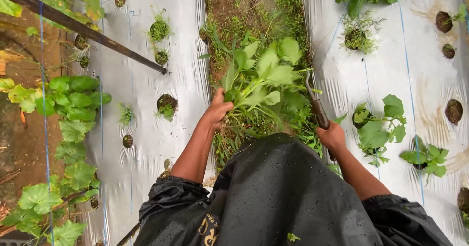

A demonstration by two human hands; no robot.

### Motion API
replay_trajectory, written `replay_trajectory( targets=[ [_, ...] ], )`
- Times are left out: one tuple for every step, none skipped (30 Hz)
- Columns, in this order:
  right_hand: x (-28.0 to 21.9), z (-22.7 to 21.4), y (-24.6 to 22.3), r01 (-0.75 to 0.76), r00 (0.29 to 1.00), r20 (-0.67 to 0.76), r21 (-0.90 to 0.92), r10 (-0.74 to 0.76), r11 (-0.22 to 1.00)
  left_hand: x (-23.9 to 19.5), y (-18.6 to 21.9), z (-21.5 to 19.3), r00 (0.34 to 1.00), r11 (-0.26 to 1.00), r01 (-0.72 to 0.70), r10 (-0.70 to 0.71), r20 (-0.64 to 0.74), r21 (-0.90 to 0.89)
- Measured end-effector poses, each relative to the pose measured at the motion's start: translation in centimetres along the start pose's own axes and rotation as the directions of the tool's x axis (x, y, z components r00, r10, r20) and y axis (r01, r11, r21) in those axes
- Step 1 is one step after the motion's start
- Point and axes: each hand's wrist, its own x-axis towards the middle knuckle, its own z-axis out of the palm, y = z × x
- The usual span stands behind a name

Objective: Using a sickle and hands to remove weeds and grass from around cultivated plants in a field.

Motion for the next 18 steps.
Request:
replay_trajectory(
  targets=[
    [-1.3, -0.6, -0.8, 0.008, 1.000, -0.017, 0.025, -0.008, 1.000, -0.1, -0.2, -0.4, 1.000, 0.999, -0.020, 0.019, -0.022, -0.033],
    [-2.6, -1.3, -1.5, 0.017, 0.999, -0.035, 0.051, -0.015, 0.999, -0.3, -0.5, -0.8, 0.998, 0.997, -0.041, 0.038, -0.045, -0.066],
    [-3.8, -1.8, -2.7, 0.016, 0.999, -0.033, 0.049, -0.015, 0.999, -0.4, -0.4, -1.0, 0.998, 0.997, -0.040, 0.037, -0.046, -0.067],
    [-5.1, -2.5, -3.9, 0.023, 0.999, -0.036, 0.104, -0.019, 0.994, -0.5, -0.3, -1.1, 0.997, 0.995, -0.048, 0.042, -0.065, -0.091],
    [-6.1, -3.2, -5.2, 0.032, 0.999, -0.045, 0.159, -0.025, 0.987, -0.4, 0.0, -1.2, 0.995, 0.991, -0.062, 0.052, -0.082, -0.115],
    [-5.6, -2.4, -4.9, 0.033, 0.998, -0.049, 0.160, -0.026, 0.986, -0.4, 0.6, -1.3, 0.995, 0.991, -0.065, 0.056, -0.080, -0.114],
    [-5.0, -1.8, -4.6, 0.079, 0.996, -0.066, 0.249, -0.064, 0.965, -0.2, 1.2, -1.3, 0.994, 0.989, -0.069, 0.057, -0.090, -0.130],
    [-4.5, -1.2, -4.2, 0.125, 0.991, -0.088, 0.334, -0.101, 0.934, -0.2, 1.8, -1.1, 0.993, 0.987, -0.073, 0.059, -0.100, -0.146],
    [-4.7, -2.0, -5.3, 0.128, 0.990, -0.100, 0.336, -0.100, 0.933, 0.6, -0.8, -2.3, 0.994, 0.986, -0.079, 0.067, -0.090, -0.145],
    [-5.0, -2.8, -6.4, 0.183, 0.983, -0.074, 0.333, -0.167, 0.925, 1.4, -3.3, -3.4, 0.988, 0.971, -0.078, 0.045, -0.147, -0.225],
    [-5.2, -3.6, -7.6, 0.237, 0.971, -0.050, 0.331, -0.234, 0.913, 2.4, -5.7, -4.6, 0.980, 0.950, -0.081, 0.020, -0.198, -0.303],
    [-5.2, -3.8, -7.7, 0.241, 0.970, -0.066, 0.332, -0.233, 0.912, 1.2, -2.6, -2.4, 0.982, 0.950, -0.087, 0.031, -0.187, -0.300],
    [-5.0, -4.1, -7.9, 0.260, 0.965, -0.070, 0.302, -0.251, 0.917, -0.2, 0.5, -0.2, 0.940, 0.932, 0.064, -0.176, -0.292, -0.356],
    [-4.7, -4.4, -8.2, 0.279, 0.960, -0.073, 0.272, -0.269, 0.921, -1.7, 3.5, 1.9, 0.847, 0.883, 0.201, -0.374, -0.376, -0.425],
    [-4.6, -4.5, -8.3, 0.286, 0.958, -0.078, 0.269, -0.275, 0.920, -2.0, 4.3, 2.6, 0.850, 0.883, 0.194, -0.369, -0.376, -0.427],
    [-4.4, -4.5, -8.4, 0.292, 0.956, -0.068, 0.253, -0.285, 0.922, -2.3, 5.1, 3.3, 0.871, 0.878, 0.128, -0.322, -0.371, -0.462],
    [-4.1, -4.5, -8.5, 0.299, 0.954, -0.056, 0.238, -0.294, 0.924, -2.7, 5.9, 3.9, 0.888, 0.866, 0.063, -0.276, -0.369, -0.496],
    [-4.9, -4.6, -9.0, 0.305, 0.952, -0.058, 0.236, -0.300, 0.923, -2.5, 5.8, 3.9, 0.889, 0.866, 0.056, -0.271, -0.371, -0.498]
  ],
)
